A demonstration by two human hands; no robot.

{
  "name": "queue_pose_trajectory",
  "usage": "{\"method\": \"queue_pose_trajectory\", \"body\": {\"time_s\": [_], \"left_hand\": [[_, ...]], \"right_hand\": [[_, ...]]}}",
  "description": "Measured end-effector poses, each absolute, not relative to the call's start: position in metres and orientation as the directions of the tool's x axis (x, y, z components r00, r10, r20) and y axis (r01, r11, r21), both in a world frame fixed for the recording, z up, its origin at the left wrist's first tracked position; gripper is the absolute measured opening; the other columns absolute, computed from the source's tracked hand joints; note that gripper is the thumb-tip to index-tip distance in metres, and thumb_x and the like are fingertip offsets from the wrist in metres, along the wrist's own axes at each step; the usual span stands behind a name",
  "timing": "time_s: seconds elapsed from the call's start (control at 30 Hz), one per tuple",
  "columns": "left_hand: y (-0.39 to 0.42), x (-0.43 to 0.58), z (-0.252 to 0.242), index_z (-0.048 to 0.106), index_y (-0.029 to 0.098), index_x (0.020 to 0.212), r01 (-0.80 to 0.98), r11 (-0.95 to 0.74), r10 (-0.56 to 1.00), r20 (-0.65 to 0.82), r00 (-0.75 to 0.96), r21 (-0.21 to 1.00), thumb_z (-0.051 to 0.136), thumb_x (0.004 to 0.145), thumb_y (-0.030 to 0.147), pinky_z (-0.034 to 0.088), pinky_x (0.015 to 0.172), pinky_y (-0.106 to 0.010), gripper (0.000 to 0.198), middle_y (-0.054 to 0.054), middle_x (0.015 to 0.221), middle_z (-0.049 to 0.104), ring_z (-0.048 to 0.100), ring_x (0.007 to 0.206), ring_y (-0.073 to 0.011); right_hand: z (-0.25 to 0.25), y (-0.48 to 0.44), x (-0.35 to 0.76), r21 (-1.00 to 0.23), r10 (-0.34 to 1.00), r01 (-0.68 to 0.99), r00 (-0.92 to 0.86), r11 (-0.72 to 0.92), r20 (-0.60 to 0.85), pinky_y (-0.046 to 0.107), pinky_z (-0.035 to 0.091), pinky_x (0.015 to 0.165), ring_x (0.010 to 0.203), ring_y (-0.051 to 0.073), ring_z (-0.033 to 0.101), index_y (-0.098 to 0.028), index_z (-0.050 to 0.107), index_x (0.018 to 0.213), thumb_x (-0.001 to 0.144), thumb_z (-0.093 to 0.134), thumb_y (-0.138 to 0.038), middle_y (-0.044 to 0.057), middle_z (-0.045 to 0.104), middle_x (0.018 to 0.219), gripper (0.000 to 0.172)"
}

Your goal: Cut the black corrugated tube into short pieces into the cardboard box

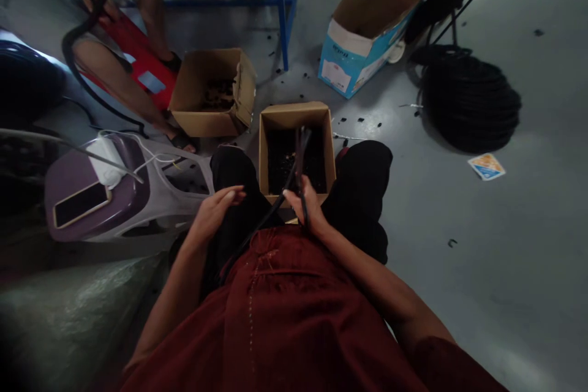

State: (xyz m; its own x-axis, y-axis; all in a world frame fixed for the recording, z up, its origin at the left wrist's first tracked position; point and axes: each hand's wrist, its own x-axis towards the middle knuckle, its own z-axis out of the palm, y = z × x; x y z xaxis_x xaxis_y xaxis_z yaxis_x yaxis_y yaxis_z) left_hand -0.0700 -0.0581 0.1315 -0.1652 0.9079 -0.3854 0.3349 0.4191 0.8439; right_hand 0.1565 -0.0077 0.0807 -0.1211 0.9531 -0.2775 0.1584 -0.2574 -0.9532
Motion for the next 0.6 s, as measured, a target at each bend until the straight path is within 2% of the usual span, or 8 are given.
{"method": "queue_pose_trajectory", "body": {"time_s": [0.1,0.17,0.27,0.4,0.6], "left_hand": [[-0.021,-0.027,0.108,0.066,0.01,0.109,0.015,0.432,0.899,-0.429,-0.089,0.902,0.052,0.085,0.045,0.048,0.087,-0.033,0.045,-0.013,0.104,0.07,0.065,0.096,-0.019],[-0.009,-0.006,0.097,0.067,0.011,0.107,-0.173,0.457,0.878,-0.474,-0.066,0.872,0.057,0.082,0.046,0.049,0.085,-0.033,0.044,-0.012,0.098,0.071,0.066,0.088,-0.0172],[-0.001,0.007,0.092,0.067,0.011,0.103,-0.355,0.454,0.859,-0.508,-0.071,0.817,0.06,0.081,0.045,0.049,0.08,-0.029,0.041,-0.008,0.089,0.07,0.065,0.078,-0.0132],[0.009,0.008,0.099,0.065,0.011,0.101,-0.505,0.456,0.837,-0.546,-0.037,0.733,0.062,0.081,0.035,0.048,0.071,-0.023,0.031,-0.005,0.081,0.069,0.063,0.07,-0.0101],[0.025,0.016,0.099,0.059,0.012,0.102,-0.548,0.486,0.814,-0.581,0.001,0.681,0.067,0.075,0.018,0.05,0.073,-0.026,0.028,-0.004,0.08,0.07,0.066,0.069,-0.0116]], "right_hand": [[0.079,-0.021,0.151,-0.953,0.936,0.25,-0.259,-0.172,-0.237,0.032,0.049,0.068,0.071,0.017,0.058,-0.02,0.051,0.11,0.073,0.061,-0.032,0.002,0.062,0.083,0.041],[0.079,-0.023,0.151,-0.952,0.923,0.269,-0.311,-0.142,-0.226,0.033,0.049,0.071,0.074,0.018,0.059,-0.02,0.05,0.114,0.074,0.061,-0.03,0.003,0.064,0.085,0.042],[0.076,-0.021,0.152,-0.946,0.917,0.295,-0.323,-0.137,-0.233,0.033,0.048,0.074,0.077,0.019,0.061,-0.02,0.049,0.117,0.075,0.06,-0.029,0.004,0.066,0.092,0.045],[0.07,-0.02,0.15,-0.941,0.908,0.308,-0.339,-0.139,-0.245,0.033,0.047,0.075,0.08,0.02,0.061,-0.018,0.051,0.118,0.075,0.061,-0.03,0.006,0.066,0.093,0.045],[0.071,-0.02,0.149,-0.938,0.895,0.326,-0.375,-0.117,-0.242,0.031,0.045,0.069,0.073,0.018,0.059,-0.02,0.054,0.114,0.076,0.06,-0.033,0.003,0.065,0.085,0.04]]}}
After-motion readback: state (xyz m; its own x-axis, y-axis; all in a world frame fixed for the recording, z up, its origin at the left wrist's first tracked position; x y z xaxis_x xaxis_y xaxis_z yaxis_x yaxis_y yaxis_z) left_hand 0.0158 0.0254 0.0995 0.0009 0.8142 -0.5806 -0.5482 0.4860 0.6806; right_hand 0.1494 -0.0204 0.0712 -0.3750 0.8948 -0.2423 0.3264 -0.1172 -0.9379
